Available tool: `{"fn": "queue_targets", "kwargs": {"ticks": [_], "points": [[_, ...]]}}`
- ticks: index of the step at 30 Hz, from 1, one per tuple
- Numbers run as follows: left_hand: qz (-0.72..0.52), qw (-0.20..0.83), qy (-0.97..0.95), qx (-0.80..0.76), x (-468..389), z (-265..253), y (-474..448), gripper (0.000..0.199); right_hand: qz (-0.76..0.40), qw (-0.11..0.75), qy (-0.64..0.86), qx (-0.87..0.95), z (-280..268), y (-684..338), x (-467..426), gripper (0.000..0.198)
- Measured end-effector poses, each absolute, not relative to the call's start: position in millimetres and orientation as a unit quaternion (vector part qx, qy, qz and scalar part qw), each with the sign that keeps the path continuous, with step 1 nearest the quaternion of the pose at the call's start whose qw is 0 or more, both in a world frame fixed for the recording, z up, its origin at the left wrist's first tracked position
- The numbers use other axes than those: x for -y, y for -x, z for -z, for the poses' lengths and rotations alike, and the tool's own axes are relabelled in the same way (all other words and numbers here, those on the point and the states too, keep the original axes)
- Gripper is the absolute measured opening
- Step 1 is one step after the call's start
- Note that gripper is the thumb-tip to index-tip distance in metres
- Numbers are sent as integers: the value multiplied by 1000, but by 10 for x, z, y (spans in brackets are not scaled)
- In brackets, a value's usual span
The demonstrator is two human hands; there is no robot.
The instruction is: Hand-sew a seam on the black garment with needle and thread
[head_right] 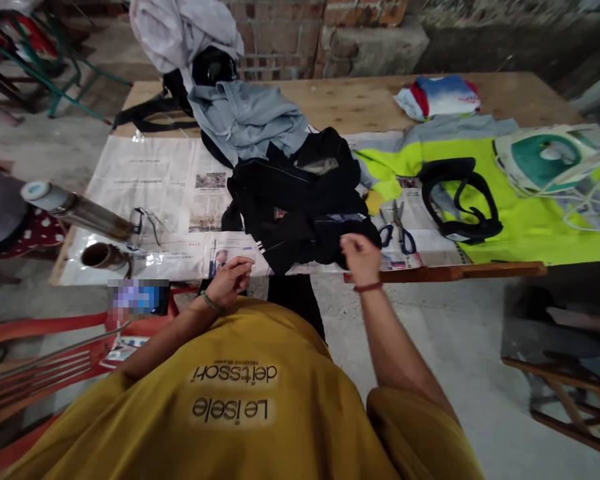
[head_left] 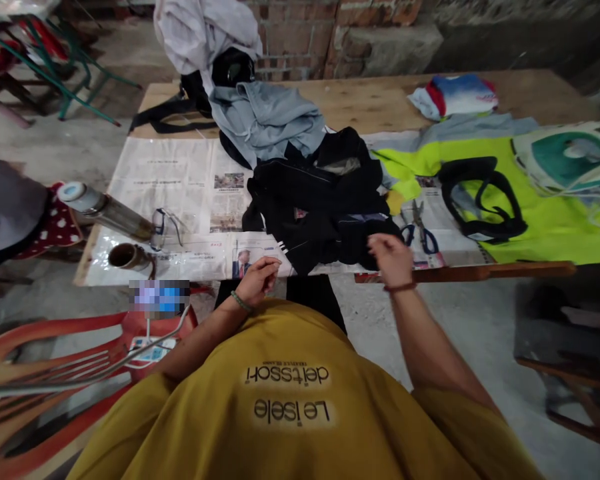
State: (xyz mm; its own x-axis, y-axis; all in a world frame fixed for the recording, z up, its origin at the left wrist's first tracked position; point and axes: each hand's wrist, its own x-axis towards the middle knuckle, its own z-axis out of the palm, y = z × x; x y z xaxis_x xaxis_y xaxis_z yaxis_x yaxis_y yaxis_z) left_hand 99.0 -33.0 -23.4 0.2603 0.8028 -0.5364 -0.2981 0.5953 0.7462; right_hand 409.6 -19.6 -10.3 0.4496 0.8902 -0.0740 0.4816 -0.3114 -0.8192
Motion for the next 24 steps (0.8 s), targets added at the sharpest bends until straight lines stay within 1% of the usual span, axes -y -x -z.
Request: {"fn": "queue_targets", "kwargs": {"ticks": [2,4,8,10,15,20,24], "points": [[-372,765,-227,-474,348,212,-976,40,-397,423,671,462,171,-3493,405,28],[-381,773,-198,-467,380,190,-962,43,-485,424,613,458,274,-2975,552,23],[-410,759,-145,-484,453,176,-922,44,-582,387,580,419,465,-2421,644,18],[-427,735,-145,-507,485,195,-903,42,-599,380,573,410,497,-2332,624,19],[-435,676,-216,-554,545,253,-896,35,-605,432,551,379,412,-2229,541,25],[-415,681,-249,-549,580,253,-929,33,-594,458,544,376,388,-2182,547,25],[-392,692,-265,-545,593,266,-968,33,-586,457,547,386,438,-2229,561,25]]}}
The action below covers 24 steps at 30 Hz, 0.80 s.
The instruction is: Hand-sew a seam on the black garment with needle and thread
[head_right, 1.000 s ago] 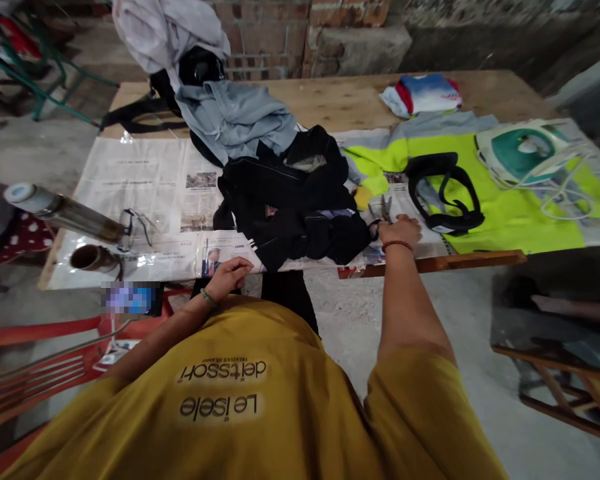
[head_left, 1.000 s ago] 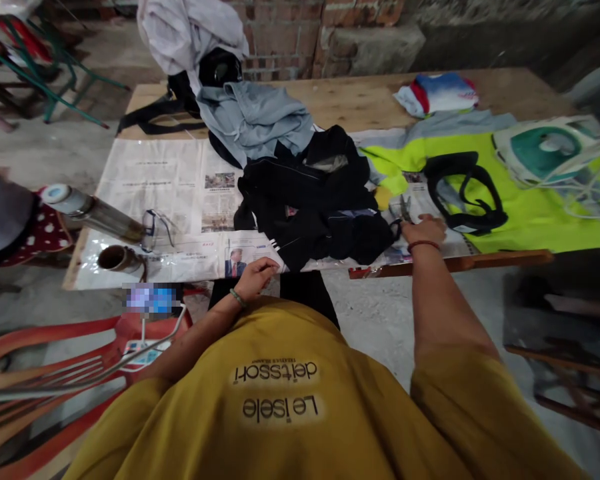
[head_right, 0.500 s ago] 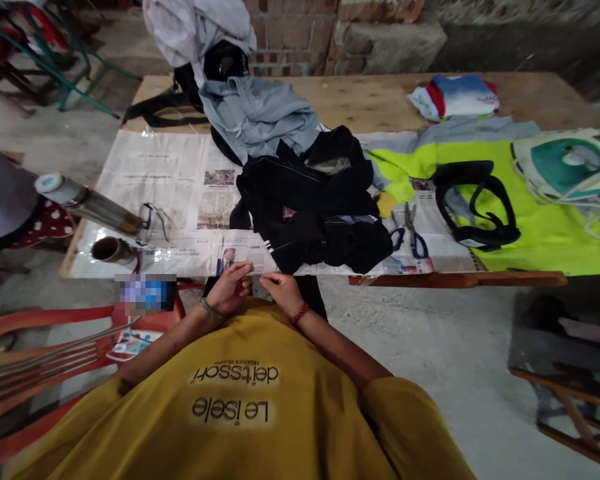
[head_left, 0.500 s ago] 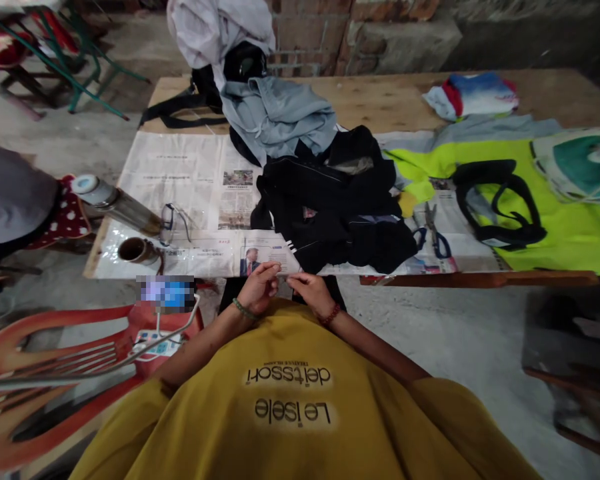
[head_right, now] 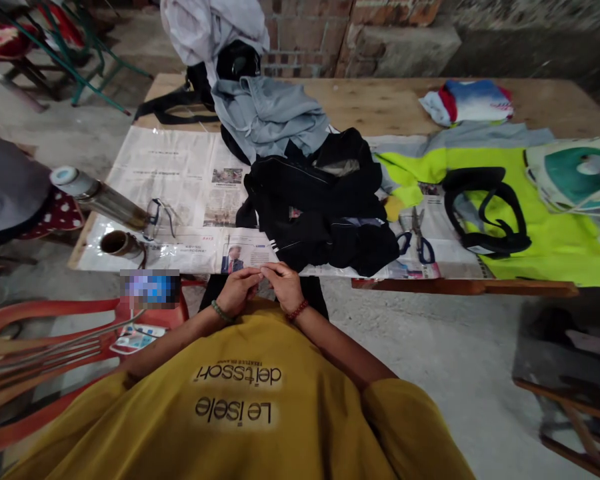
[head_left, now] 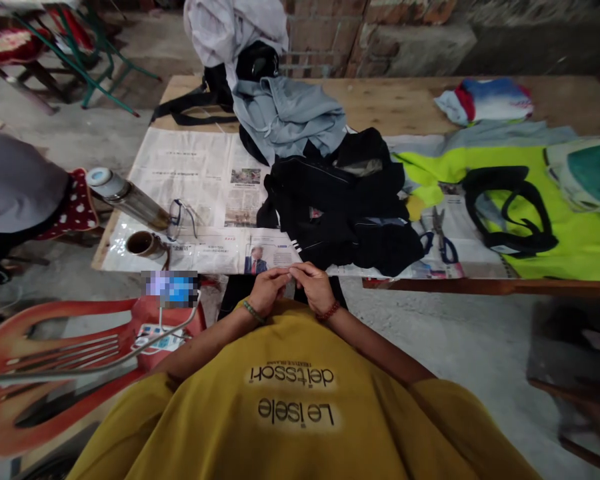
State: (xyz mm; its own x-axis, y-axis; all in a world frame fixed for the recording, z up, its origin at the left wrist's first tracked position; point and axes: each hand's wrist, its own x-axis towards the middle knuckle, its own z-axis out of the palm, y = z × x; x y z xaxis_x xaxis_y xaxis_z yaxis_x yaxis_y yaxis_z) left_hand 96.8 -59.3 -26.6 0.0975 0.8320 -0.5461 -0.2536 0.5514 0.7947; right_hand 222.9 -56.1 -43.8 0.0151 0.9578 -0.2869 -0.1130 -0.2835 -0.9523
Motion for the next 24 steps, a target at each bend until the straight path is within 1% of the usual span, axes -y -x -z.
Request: {"fn": "queue_targets", "kwargs": {"ticks": [9,13,19,22,24], "points": [[-345,710,-284,-545,599,266,-963,27,-619,434,525,391,403,-2243,581,24],[-319,709,-305,-550,610,242,-894,28,-672,411,493,370,343,-2289,598,25],[-302,691,-347,-558,678,193,-731,27,-768,343,423,335,249,-2408,640,33],[-321,655,-378,-570,700,216,-635,23,-778,314,424,342,208,-2424,673,33],[-346,603,-416,-587,708,237,-559,20,-749,295,444,394,182,-2419,690,27]]}}
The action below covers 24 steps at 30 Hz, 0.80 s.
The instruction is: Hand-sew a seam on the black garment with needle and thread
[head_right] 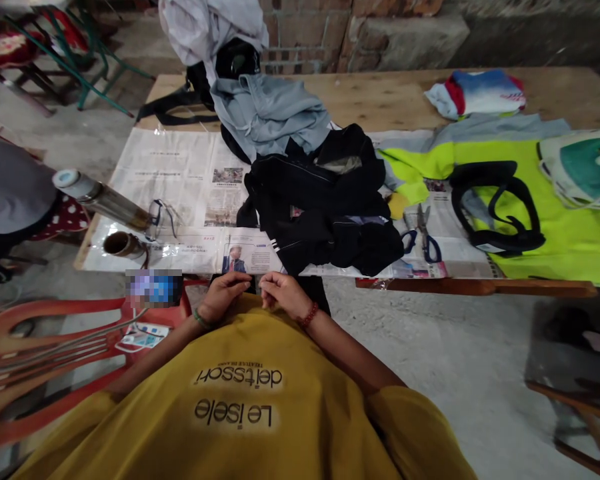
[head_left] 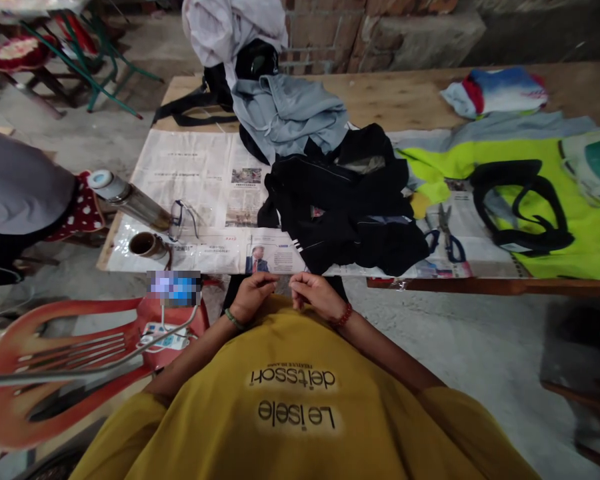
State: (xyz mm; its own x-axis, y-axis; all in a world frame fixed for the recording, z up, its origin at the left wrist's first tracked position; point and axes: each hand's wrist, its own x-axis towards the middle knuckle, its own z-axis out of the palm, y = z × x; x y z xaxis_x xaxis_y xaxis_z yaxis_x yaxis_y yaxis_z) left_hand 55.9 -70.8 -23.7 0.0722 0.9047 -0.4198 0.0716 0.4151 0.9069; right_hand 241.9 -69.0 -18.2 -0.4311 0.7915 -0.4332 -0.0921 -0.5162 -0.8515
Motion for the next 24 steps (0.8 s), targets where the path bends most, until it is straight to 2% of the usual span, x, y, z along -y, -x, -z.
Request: {"fn": "queue_targets", "kwargs": {"ticks": [4,8,11,16,22,24], "points": [[-357,507,-515,-593,747,259,-411,17,-583,253,490,597,126,-2405,704,13],[-347,467,-596,-553,815,249,-345,20,-368,187,485,771,75,-2396,710,11],[-327,440,-655,-520,843,227,-348,21,-273,110,484,824,35,-2389,720,14],[-290,398,-714,-497,850,187,-381,27,-209,41,475,854,-32,-2378,731,15],[-265,256,-793,-485,855,144,-450,38,-190,19,462,866,-43,-2368,731,13],[-256,216,-811,-480,856,142,-475,34,-190,23,461,867,-34,-2364,733,13]]}}
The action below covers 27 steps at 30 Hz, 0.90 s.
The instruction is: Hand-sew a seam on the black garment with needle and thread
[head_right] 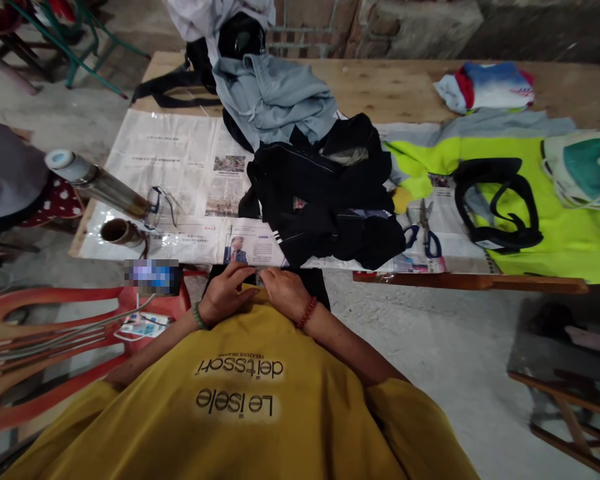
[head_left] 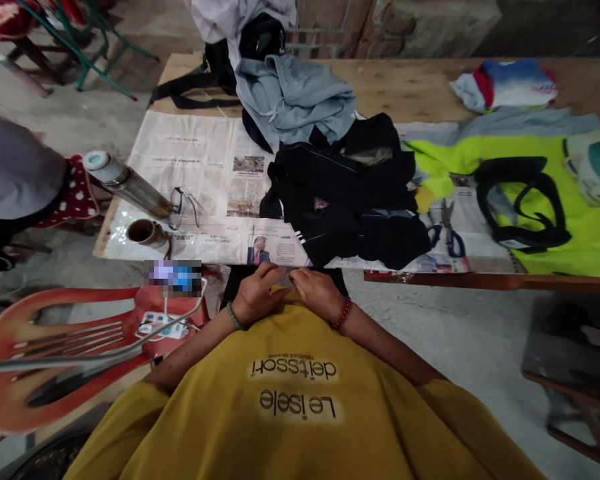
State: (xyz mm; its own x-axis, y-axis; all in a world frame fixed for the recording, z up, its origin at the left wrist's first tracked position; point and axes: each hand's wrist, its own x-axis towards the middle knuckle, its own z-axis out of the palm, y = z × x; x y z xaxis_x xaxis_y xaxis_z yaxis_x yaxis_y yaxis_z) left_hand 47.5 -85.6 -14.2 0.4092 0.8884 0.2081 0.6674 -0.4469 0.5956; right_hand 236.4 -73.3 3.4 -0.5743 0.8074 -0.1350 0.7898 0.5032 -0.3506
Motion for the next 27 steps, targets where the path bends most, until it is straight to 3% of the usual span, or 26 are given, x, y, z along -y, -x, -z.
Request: {"fn": "queue_targets", "kwargs": {"ticks": [4,13,21,23,27], "points": [[-265,160,-823,-476,854,159,-508,16,-197,39,459,866,-14,-2359,740,14],[-283,201,-811,-472,827,199,-535,21,-230,64,462,854,44,-2360,746,15],[-335,325,-737,-489,804,188,-493,14,-333,245,464,783,46,-2392,769,19],[-338,353,-718,-496,800,172,-497,14,-343,283,470,763,17,-2400,762,9],[-326,421,-680,-505,771,125,-537,15,-354,333,480,730,-21,-2410,723,15]]}}
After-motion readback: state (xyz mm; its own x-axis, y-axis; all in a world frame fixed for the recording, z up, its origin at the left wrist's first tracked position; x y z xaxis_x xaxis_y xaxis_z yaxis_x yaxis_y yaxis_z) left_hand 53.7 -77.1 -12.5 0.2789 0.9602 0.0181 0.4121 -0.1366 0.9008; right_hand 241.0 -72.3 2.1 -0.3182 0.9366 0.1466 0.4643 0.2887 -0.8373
